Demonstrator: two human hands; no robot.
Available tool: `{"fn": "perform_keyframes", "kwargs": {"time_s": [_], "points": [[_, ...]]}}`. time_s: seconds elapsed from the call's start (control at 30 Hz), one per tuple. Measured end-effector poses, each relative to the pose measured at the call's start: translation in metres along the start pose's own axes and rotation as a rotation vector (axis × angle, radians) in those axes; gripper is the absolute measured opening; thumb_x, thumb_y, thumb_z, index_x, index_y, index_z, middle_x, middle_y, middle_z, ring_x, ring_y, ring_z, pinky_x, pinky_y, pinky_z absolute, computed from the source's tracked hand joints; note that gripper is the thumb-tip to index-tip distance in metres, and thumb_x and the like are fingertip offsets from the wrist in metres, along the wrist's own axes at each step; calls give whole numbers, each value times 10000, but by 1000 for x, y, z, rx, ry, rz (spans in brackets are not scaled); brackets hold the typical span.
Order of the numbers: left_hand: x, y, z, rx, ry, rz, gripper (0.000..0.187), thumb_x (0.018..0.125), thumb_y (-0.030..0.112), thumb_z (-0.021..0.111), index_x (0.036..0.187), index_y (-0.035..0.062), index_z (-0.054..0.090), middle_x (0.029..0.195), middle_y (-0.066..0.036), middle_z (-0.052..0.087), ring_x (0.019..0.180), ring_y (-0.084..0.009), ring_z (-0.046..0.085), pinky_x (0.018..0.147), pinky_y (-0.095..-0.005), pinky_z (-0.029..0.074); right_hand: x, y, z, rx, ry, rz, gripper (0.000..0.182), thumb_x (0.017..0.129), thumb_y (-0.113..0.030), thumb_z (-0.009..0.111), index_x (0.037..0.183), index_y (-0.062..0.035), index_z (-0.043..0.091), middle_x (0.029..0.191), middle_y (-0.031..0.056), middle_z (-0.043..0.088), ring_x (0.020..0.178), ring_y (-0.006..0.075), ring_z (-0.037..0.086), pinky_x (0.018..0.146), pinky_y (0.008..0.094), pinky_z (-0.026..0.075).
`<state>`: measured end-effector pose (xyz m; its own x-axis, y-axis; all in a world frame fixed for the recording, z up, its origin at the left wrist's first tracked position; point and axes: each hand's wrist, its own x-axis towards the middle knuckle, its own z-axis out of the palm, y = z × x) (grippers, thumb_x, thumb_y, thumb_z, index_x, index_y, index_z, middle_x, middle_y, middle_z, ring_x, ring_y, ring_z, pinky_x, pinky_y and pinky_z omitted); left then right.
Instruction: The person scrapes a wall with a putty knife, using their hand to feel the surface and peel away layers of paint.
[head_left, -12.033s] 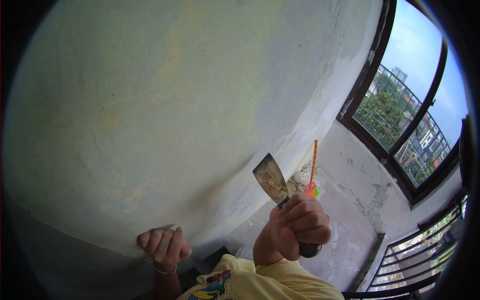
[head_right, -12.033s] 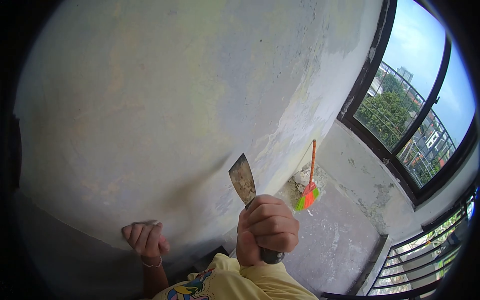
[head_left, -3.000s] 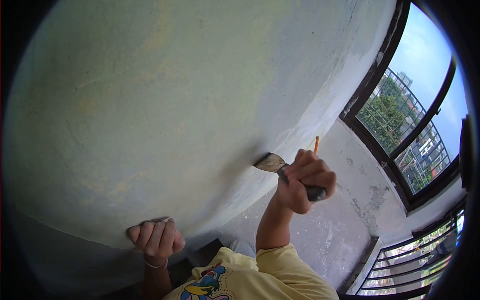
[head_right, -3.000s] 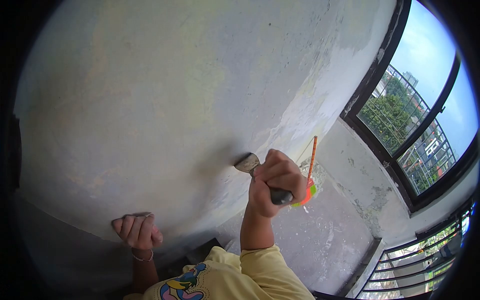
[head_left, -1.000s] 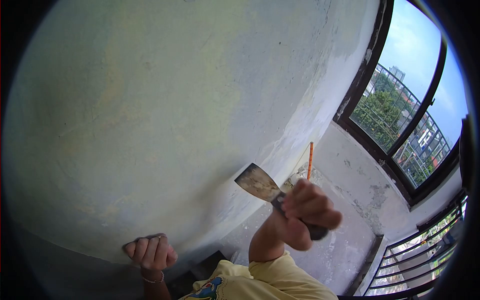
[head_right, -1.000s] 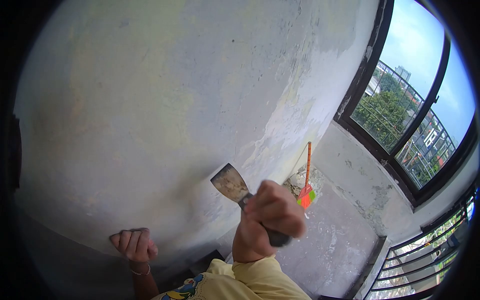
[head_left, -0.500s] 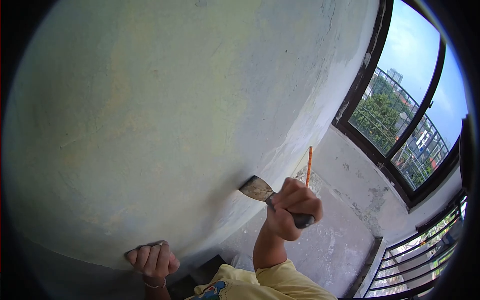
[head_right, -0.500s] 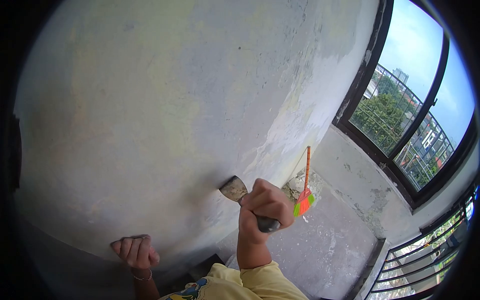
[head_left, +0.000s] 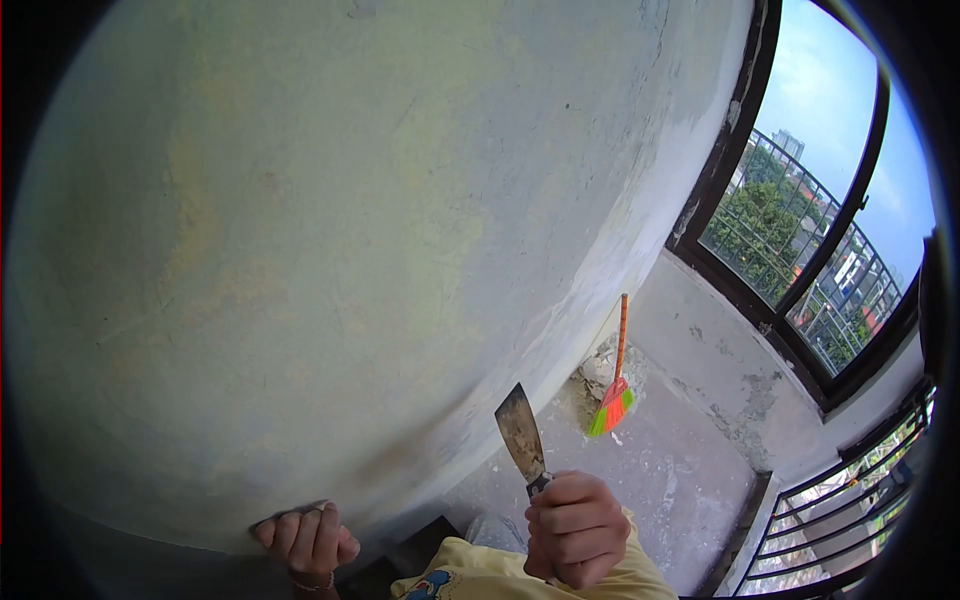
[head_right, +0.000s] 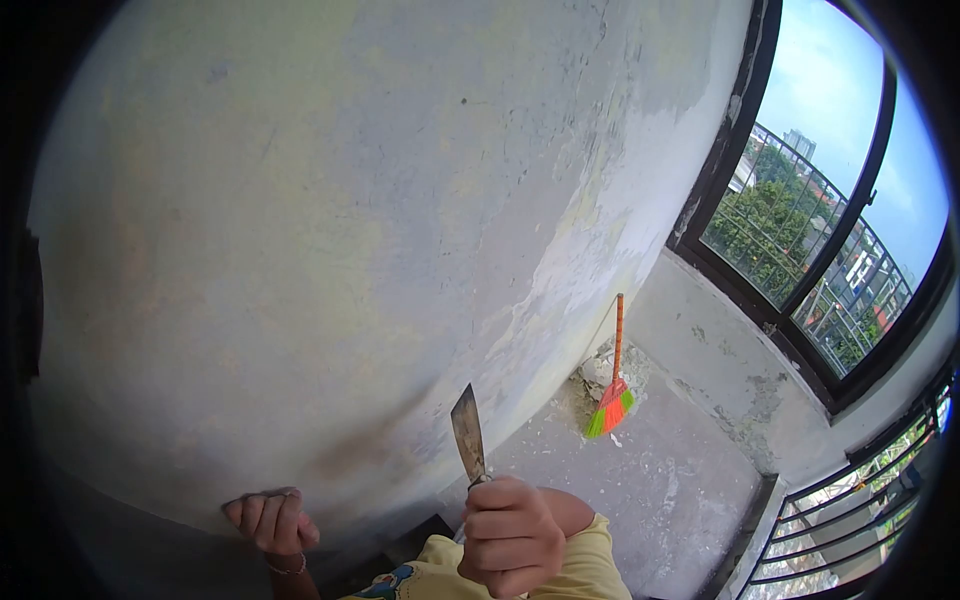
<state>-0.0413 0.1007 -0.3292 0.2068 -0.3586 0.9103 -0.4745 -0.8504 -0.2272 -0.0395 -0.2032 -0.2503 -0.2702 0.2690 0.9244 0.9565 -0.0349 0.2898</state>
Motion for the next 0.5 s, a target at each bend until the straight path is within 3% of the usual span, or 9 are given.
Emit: {"fn": "perform_keyframes", "kwargs": {"time_s": [0.03, 0.1, 0.2, 0.27, 0.37, 0.5], "points": [[-3, -1, 1, 0, 18, 14, 255, 779, 234, 493, 703, 77, 679, 588, 9, 590, 546, -152, 475, 668, -353, 309, -2, 2, -4, 102, -115, -45, 301, 567, 169, 563, 610, -68, 382, 526, 46, 459, 432, 188, 480, 430, 296, 431], [-3, -1, 4, -2, 33, 22, 259, 777, 239, 490, 700, 78, 678, 582, 8, 587, 544, -153, 470, 673, -356, 306, -13, 30, -5, 67, -163, 152, 280, 572, 152, 543, 616, -67, 375, 545, 62, 445, 463, 223, 489, 436, 335, 397], [-2, 1, -2, 39, -40, 39, 292, 848, 229, 451, 724, 58, 653, 591, -22, 580, 557, -180, 472, 685, -372, 324, -38, 63, -8, -193, -198, 271, 265, 579, 134, 529, 622, -68, 362, 564, 73, 459, 486, 248, 488, 443, 367, 367], [-5, -2, 0, 50, -30, 66, 299, 857, 234, 447, 726, 60, 652, 593, -30, 587, 560, -187, 469, 697, -377, 325, -40, 51, -13, -204, -35, 207, 240, 615, 101, 531, 598, -50, 346, 577, 31, 275, 446, 196, 317, 438, 320, 233], [2, 0, -2, 77, -51, 69, 309, 873, 236, 441, 731, 59, 650, 601, -40, 597, 573, -200, 481, 710, -379, 326, -29, 9, -12, -16, 61, 77, 240, 617, 127, 524, 608, -43, 356, 581, 65, 409, 454, 214, 388, 430, 318, 268], [1, 2, -2, 82, -87, 51, 320, 889, 237, 432, 734, 57, 647, 609, -44, 601, 588, -209, 493, 714, -384, 331, -35, 28, -18, 4, 153, 192, 215, 640, 125, 519, 633, -37, 376, 580, 77, 446, 454, 230, 424, 432, 321, 325]]}}
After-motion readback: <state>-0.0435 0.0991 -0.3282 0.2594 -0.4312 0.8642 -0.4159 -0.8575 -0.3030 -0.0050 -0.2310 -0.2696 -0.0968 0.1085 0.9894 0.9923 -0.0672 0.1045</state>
